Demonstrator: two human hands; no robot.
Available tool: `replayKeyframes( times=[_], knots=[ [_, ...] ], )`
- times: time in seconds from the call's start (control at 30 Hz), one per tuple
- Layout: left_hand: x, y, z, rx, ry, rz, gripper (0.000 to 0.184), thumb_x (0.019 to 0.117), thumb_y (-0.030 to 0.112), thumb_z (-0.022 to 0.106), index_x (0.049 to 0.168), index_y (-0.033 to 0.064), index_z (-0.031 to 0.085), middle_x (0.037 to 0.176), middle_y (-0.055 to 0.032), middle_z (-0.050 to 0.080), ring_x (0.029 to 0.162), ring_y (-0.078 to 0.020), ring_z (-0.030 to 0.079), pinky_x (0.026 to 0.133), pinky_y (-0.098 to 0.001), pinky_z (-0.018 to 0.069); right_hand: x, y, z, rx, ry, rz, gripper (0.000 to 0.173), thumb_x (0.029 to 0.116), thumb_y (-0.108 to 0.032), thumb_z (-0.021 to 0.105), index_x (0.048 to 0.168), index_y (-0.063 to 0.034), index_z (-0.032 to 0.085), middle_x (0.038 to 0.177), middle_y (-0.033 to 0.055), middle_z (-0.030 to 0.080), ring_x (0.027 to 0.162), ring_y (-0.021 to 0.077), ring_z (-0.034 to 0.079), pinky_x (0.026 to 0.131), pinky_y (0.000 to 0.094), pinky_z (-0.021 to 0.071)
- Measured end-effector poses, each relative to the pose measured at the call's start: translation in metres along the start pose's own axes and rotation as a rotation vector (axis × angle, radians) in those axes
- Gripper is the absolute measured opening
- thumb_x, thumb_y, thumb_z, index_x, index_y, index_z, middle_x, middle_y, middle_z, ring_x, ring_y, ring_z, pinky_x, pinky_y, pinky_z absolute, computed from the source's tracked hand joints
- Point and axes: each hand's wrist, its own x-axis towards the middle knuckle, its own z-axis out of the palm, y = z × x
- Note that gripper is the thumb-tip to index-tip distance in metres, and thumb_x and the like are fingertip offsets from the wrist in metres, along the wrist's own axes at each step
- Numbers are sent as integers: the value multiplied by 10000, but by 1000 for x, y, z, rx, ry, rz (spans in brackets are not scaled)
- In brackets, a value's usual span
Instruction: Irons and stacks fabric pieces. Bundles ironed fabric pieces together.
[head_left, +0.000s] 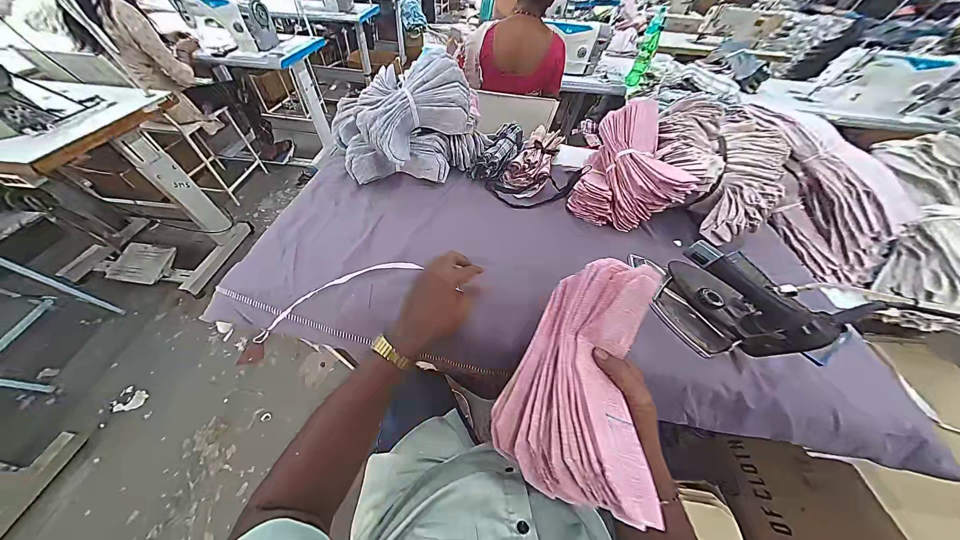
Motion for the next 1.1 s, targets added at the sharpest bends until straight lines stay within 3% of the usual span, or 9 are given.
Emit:
replayKeyframes(
  times=[0.07,0.13,0.23,0.43,0.57,0.67,0.73,0.9,1.1],
  knots=[
    [13,-36,-19,315,-109,-17,272,954,210,626,1180,231,776,1182,-57,682,1098,-288,612,878,-519,522,-4,-7,-17,9,14,-40,248,916,-159,593,1138,-49,616,869,10,761,773,68,741,712,259,640],
    [26,-50,-27,383,-289,-66,226,967,244,627,1110,302,791,1127,9,712,1113,-242,631,900,-499,534,-9,-16,-32,-3,25,-68,243,904,-160,613,1131,-71,622,875,-5,764,780,57,741,716,245,636],
    [44,-35,-16,343,-368,-13,150,973,228,641,995,205,787,1038,-29,732,1074,-249,668,906,-509,550,-14,-26,-42,-30,15,-103,220,874,-162,650,1090,-119,644,867,-38,772,771,27,737,708,213,627],
    [68,52,71,67,-279,211,234,1015,179,537,1081,124,756,1065,-100,708,1058,-289,673,872,-502,570,-20,-34,-21,131,-293,-180,317,824,-203,800,1131,-182,720,972,-31,783,855,39,744,780,225,628],
    [48,99,66,-475,-318,229,297,997,174,604,1206,-26,670,1157,-178,709,1133,-260,672,1019,-458,520,-18,-42,-3,113,-325,-209,364,802,-193,820,1145,-184,698,984,-43,780,871,34,742,789,218,626],
    [41,56,74,-290,-136,340,285,1006,115,535,1195,129,748,1224,-52,694,1165,-178,633,1022,-396,528,-6,-44,-8,6,-241,-244,461,800,-169,816,1213,-108,620,1004,-8,767,884,79,744,794,255,637],
    [28,20,52,-81,-40,271,274,998,165,558,1177,177,765,1191,-14,703,1134,-169,638,979,-405,541,6,-41,-10,-49,-213,-216,488,808,-84,770,1247,-19,568,1013,47,754,880,130,748,784,296,647],
    [-13,-41,-12,221,-111,-10,334,969,417,618,1191,217,766,1147,-53,697,1078,-266,638,906,-527,533,34,-31,21,3,-377,-109,431,835,-12,715,1236,22,560,1017,88,749,883,163,748,795,338,646],
    [-19,-48,-21,115,-153,-60,213,985,357,630,1034,226,791,1007,2,731,977,-161,688,883,-444,566,100,-5,100,-57,-409,103,450,841,-88,761,1229,49,581,955,189,734,813,254,747,749,400,649]
  ],
)
